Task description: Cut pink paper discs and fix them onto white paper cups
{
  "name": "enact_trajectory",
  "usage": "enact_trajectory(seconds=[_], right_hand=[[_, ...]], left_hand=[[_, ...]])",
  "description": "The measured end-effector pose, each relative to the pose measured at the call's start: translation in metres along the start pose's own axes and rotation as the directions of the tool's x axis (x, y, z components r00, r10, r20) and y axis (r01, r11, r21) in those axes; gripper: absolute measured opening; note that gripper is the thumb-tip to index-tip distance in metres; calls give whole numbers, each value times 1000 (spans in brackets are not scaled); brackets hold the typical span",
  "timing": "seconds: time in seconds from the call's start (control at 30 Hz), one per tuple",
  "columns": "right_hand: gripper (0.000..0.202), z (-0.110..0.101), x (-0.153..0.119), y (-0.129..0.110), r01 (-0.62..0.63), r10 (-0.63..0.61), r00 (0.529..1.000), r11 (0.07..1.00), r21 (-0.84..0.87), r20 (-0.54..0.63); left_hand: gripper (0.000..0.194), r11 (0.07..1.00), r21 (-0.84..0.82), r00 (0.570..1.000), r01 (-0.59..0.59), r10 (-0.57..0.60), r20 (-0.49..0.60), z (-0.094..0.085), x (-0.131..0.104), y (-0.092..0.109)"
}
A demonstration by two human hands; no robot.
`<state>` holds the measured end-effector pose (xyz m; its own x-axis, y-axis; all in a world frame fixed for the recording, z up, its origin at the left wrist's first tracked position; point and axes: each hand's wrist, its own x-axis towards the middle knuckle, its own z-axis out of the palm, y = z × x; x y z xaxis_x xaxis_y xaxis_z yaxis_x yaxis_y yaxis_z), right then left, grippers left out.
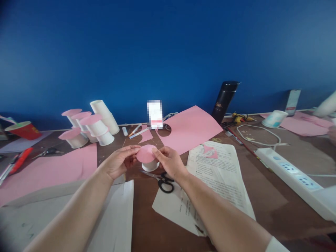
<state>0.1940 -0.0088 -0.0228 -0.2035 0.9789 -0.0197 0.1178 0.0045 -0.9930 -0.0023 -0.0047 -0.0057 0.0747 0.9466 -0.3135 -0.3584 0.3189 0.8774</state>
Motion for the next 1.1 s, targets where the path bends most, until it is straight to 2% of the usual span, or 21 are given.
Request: enact_trajectory(seconds=[0.53,0.7,0.87,1.1], right_hand=[[43,4,1,6,-10,11,1000,998,-63,17],[43,5,2,7,-39,39,999,999,6,15],[41,7,1,4,-64,62,998,994,86,32],[41,7,1,2,-69,65,997,991,111,39]], left_hand=[[19,998,52,999,-36,38,-38,3,2,-6],[27,995,83,998,-52,50,27,5,0,-6],[35,993,113,999,-40,39,11,6,1,-7],[35,994,109,1000,-25,26,-8,8,2,-8]])
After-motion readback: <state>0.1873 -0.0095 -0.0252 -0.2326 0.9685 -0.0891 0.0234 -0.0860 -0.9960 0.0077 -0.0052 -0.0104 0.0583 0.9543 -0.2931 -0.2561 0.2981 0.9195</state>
